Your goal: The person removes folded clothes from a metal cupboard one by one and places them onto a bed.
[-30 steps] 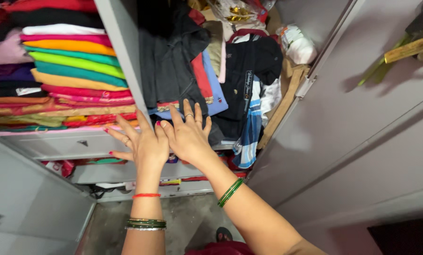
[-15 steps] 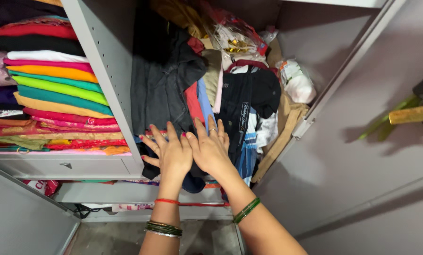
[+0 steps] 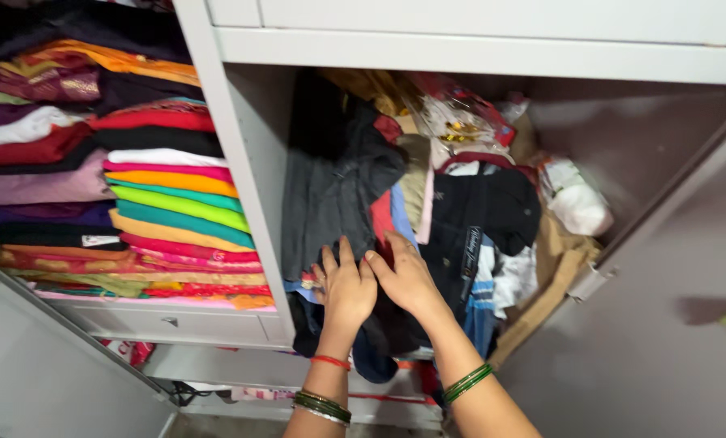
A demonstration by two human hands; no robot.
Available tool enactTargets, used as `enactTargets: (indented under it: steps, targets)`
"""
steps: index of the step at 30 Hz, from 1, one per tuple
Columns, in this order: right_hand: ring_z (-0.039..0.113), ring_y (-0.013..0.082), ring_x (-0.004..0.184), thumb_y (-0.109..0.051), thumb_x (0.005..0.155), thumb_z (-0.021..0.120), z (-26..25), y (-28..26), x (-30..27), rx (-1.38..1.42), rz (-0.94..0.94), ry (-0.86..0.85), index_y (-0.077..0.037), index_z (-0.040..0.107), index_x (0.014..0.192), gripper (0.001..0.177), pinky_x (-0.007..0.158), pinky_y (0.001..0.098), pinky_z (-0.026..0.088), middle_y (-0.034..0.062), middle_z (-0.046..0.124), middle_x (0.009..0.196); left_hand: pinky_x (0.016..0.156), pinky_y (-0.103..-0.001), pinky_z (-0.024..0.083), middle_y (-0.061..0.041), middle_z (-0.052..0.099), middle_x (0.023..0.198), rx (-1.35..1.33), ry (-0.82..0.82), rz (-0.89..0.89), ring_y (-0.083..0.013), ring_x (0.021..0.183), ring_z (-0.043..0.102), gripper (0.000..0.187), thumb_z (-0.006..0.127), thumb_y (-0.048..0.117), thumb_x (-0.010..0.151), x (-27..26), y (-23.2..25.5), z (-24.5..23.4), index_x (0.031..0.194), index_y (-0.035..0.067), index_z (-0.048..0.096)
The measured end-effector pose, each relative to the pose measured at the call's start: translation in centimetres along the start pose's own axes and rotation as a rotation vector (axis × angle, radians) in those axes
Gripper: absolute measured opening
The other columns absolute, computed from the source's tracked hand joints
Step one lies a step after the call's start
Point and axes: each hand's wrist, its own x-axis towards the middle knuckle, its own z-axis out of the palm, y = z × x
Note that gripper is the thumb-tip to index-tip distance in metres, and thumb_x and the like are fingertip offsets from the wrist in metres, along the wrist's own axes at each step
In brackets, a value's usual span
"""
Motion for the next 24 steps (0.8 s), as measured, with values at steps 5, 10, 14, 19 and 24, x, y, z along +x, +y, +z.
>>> enactTargets:
  steps: [5,10,14,19,24]
  targets:
    - [0.064,0.0355,0.125,-0.042,0.086,0.071,2.0,-2.5,3.3,0.198,0.095,0.075,0.004,0.054,0.139,0.073,0.102,0.0396,0.051,0.0275,0.063,0.134,0.117,-0.057,0.027,-0.026,0.022,0.164,-0.081,0.092,0.098,-0.0478,0.147,0.027,0.065,0.047,0.032,0.098,1.5,-2.0,-1.7,0.158,0.013,0.032]
    - [0.064,0.0395,0.116,-0.038,0.08,0.084,4.7,-1.6,7.7,-0.001,0.186,0.133,0.007,0.055,0.134,0.076,0.098,0.0397,0.05,0.0287,0.067,0.122,0.116,-0.043,0.033,-0.031,0.035,0.157,-0.214,0.159,0.197,-0.0452,0.144,0.038,0.07,0.052,0.042,0.098,2.4,-3.2,-3.1,0.154,0.002,0.036]
    - [0.075,0.0228,0.092,-0.019,0.084,0.074,5.3,-0.8,8.8,0.396,0.329,0.03,0.002,0.079,0.114,0.037,0.083,0.0327,0.056,0.0157,0.082,0.103,0.117,-0.042,0.033,-0.03,0.037,0.156,-0.277,0.13,0.193,-0.0429,0.146,0.037,0.08,0.055,0.05,0.096,2.4,-3.2,-3.7,0.155,0.0,0.033]
    - [0.052,0.0182,0.074,-0.016,0.095,0.076,2.3,0.4,6.3,0.563,0.275,-0.358,0.005,0.074,0.106,0.023,0.065,0.0356,0.039,0.0098,0.063,0.086,0.117,-0.038,0.03,-0.023,0.028,0.162,-0.563,0.071,0.08,-0.0343,0.149,0.032,0.094,0.063,0.052,0.094,2.5,-2.0,-4.2,0.159,0.001,0.016]
    - [0.055,0.0052,0.079,-0.016,0.093,0.081,-0.5,1.8,3.5,0.581,-0.077,-0.749,-0.003,0.07,0.092,0.017,0.071,0.0234,0.048,-0.0044,0.063,0.083,0.106,-0.035,0.048,-0.017,0.052,0.148,-0.979,0.13,-0.213,-0.0276,0.133,0.056,0.097,0.081,0.021,0.078,2.9,0.0,-4.3,0.157,0.009,0.024]
